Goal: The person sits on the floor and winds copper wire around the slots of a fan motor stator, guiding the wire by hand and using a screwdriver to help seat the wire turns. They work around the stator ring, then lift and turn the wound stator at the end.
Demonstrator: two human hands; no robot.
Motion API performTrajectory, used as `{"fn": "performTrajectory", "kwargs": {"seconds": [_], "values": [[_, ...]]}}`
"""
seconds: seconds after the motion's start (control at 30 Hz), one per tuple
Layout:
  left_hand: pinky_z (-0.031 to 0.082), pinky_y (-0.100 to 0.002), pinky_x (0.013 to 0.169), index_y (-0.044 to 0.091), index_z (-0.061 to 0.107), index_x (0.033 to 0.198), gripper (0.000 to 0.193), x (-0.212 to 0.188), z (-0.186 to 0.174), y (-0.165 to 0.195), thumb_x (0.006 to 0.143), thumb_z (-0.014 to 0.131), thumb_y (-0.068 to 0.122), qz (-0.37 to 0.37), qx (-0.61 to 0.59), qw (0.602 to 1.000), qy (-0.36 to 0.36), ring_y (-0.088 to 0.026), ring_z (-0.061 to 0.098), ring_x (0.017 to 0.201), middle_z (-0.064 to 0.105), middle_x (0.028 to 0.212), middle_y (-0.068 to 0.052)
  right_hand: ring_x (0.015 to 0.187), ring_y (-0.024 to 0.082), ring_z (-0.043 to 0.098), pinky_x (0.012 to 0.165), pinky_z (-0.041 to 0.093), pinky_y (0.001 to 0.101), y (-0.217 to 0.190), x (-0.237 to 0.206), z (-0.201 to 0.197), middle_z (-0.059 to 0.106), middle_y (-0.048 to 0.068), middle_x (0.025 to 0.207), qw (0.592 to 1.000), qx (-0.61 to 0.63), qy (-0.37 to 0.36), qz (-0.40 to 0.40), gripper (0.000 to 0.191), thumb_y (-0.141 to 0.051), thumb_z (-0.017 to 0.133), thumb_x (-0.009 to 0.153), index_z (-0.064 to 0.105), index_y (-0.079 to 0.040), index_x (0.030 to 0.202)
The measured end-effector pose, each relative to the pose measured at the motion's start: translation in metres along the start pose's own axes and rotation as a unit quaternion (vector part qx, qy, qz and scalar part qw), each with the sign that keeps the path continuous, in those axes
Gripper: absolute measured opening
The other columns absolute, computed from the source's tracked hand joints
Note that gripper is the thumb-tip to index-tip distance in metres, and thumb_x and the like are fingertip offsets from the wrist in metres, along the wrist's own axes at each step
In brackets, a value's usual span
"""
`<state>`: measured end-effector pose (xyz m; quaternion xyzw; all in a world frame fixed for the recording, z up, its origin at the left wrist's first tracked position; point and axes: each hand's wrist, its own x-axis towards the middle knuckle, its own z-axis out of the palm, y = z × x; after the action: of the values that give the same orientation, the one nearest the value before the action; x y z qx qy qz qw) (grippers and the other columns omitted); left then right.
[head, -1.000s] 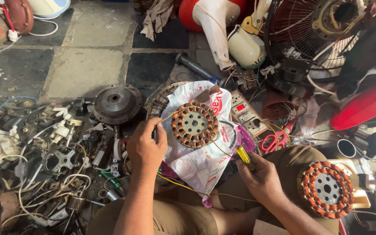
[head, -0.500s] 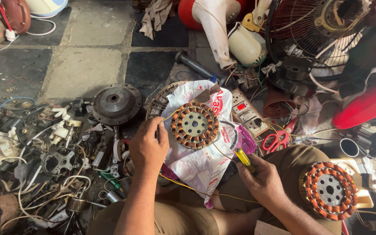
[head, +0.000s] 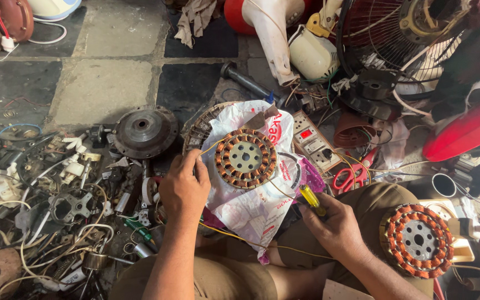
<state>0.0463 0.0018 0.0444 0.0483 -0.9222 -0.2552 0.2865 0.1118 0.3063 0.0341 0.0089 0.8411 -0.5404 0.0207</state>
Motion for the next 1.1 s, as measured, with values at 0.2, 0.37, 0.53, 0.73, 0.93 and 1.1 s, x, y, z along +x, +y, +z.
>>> {"fn": "performTrajectory", "kwargs": {"seconds": [0.2,0.37,0.53,0.73,0.93,1.1], "values": [[0.056,-0.046,0.061,0.014,0.070,0.109,0.015,0.000,0.003,-0.002,0.096,0.064,0.017,0.004,-0.002,1.000,0.001,-0.037,0.071,0.077,0.071,0.094,-0.012,0.068,0.004,0.055,0.060,0.050,0.0268,-0.005,0.002,-0.003,0.068,0.001,0.070,0.999,-0.037,0.023,-0.009,0.018,-0.016,0.076,0.089,0.075,-0.002,0.100],[0.056,-0.046,0.062,0.014,0.070,0.108,0.015,0.000,0.004,-0.003,0.095,0.063,0.016,0.005,-0.002,1.000,0.002,-0.037,0.071,0.078,0.071,0.094,-0.013,0.071,0.003,0.059,0.063,0.052,0.0259,-0.010,0.006,0.001,0.076,0.002,0.077,1.000,-0.026,0.012,-0.002,0.025,-0.015,0.075,0.088,0.076,-0.004,0.110],[0.056,-0.046,0.061,0.013,0.070,0.108,0.014,-0.001,0.004,-0.004,0.096,0.064,0.016,0.007,-0.002,1.000,-0.007,-0.037,0.071,0.077,0.071,0.094,-0.013,0.068,0.004,0.061,0.062,0.054,0.0281,-0.022,0.005,0.001,0.076,0.005,0.073,0.997,-0.073,0.015,-0.007,0.026,-0.018,0.073,0.089,0.075,-0.005,0.112],[0.056,-0.045,0.060,0.014,0.070,0.109,0.014,-0.001,0.004,-0.004,0.096,0.064,0.017,0.003,-0.002,1.000,-0.007,-0.036,0.071,0.076,0.071,0.094,-0.013,0.064,0.008,0.067,0.062,0.055,0.0301,-0.036,0.010,-0.002,0.075,0.009,0.071,0.992,-0.122,0.023,-0.018,0.027,-0.019,0.070,0.089,0.075,-0.006,0.113],[0.055,-0.046,0.060,0.014,0.070,0.108,0.014,-0.001,0.003,-0.004,0.096,0.064,0.017,0.007,0.002,1.000,-0.006,-0.037,0.071,0.076,0.071,0.094,-0.013,0.059,0.009,0.064,0.058,0.054,0.0319,-0.041,0.013,-0.004,0.070,0.009,0.067,0.989,-0.134,0.015,-0.062,0.026,-0.018,0.069,0.089,0.073,-0.005,0.110],[0.055,-0.046,0.060,0.014,0.070,0.109,0.014,-0.002,0.003,-0.004,0.096,0.064,0.018,0.005,0.008,1.000,-0.010,-0.037,0.071,0.076,0.071,0.094,-0.013,0.054,0.010,0.057,0.052,0.049,0.0341,-0.037,0.014,-0.005,0.064,0.009,0.059,0.990,-0.141,0.028,-0.005,0.021,-0.021,0.069,0.090,0.072,-0.004,0.100]]}}
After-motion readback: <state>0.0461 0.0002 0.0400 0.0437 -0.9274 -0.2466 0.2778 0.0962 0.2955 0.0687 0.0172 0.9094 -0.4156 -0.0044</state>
